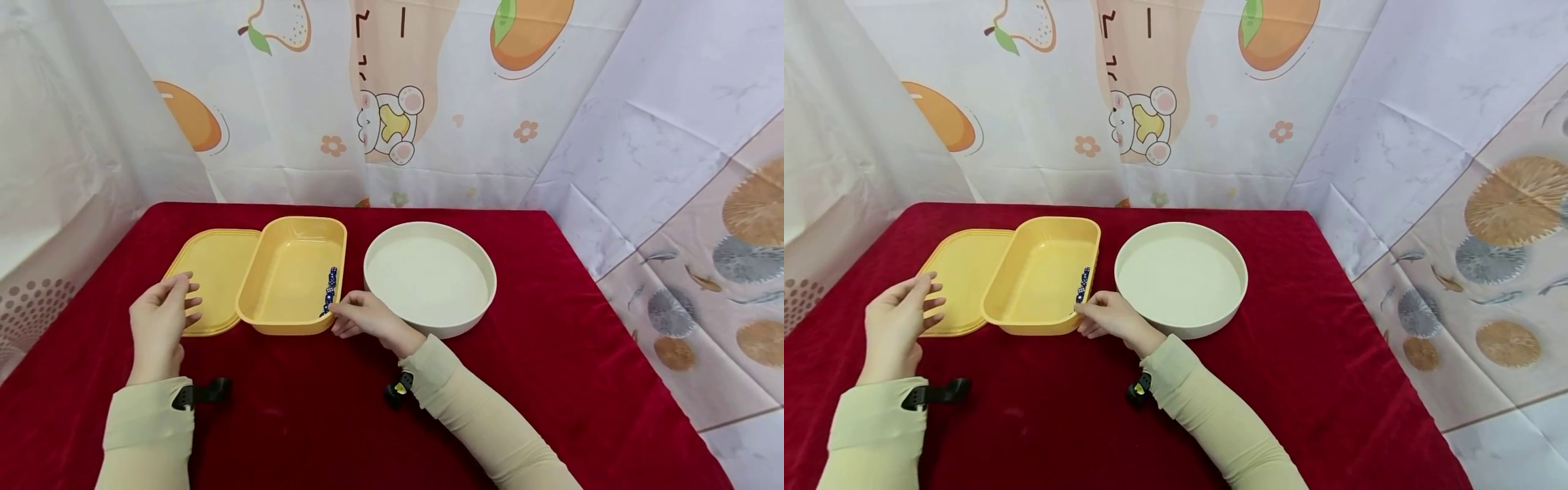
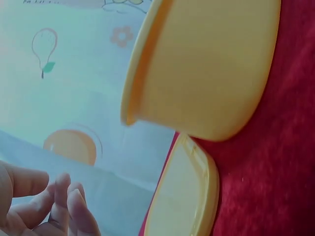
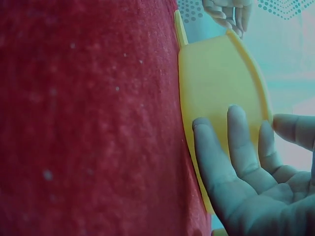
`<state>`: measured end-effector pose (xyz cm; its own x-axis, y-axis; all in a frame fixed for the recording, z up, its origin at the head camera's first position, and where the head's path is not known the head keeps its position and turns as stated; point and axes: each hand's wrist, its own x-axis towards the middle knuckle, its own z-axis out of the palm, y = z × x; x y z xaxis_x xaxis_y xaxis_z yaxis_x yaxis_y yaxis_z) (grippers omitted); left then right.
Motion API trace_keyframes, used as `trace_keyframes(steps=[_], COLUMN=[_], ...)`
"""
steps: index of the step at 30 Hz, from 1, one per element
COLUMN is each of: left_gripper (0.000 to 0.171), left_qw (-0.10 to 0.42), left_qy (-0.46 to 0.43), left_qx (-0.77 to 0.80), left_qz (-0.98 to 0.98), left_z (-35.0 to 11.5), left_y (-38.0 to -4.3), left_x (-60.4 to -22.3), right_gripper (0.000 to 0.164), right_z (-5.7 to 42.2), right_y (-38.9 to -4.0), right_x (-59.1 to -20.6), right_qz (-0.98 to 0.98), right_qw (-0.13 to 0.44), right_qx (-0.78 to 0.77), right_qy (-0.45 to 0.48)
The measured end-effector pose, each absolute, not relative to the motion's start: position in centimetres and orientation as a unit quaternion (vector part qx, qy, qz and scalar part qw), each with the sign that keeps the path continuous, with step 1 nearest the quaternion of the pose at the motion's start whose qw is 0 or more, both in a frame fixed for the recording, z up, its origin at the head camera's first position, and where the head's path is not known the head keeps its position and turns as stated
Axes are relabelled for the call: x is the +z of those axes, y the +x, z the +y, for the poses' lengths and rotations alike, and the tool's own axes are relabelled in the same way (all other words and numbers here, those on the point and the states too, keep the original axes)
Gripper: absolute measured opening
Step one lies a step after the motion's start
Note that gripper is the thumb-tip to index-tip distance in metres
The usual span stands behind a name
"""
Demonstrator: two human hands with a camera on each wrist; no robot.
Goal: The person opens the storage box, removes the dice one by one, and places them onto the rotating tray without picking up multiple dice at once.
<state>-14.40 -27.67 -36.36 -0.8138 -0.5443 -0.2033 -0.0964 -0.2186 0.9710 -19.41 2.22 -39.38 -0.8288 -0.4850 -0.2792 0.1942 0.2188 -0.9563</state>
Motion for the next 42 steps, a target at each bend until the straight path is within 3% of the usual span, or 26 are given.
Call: trace_keyframes(steps=[9, 17, 24, 42], left_gripper=[0.010, 0.039, 0.050, 0.049], left_qw=[0.127, 0.109, 0.100, 0.094], left_qy=[0.228, 0.187, 0.148, 0.024], left_qx=[-0.705, -0.623, -0.571, -0.439], left_qz=[-0.659, -0.752, -0.801, -0.893], left_z=[-26.2, -24.7, -23.4, -19.7], left_y=[-14.7, -15.2, -16.1, -18.5], left_x=[-35.5, -34.6, -33.4, -31.3], right_gripper=[0.019, 0.029, 0.025, 0.023], right_z=[2.7, 3.9, 5.4, 10.8], right_y=[-19.3, -19.1, -19.2, -20.4], right_x=[-38.7, -37.0, -35.9, -34.1], right_qz=[0.743, 0.757, 0.762, 0.761], right_qw=[0.269, 0.234, 0.182, 0.073], right_qx=[-0.601, -0.595, -0.609, -0.640], right_qy=[-0.116, -0.135, -0.126, -0.075])
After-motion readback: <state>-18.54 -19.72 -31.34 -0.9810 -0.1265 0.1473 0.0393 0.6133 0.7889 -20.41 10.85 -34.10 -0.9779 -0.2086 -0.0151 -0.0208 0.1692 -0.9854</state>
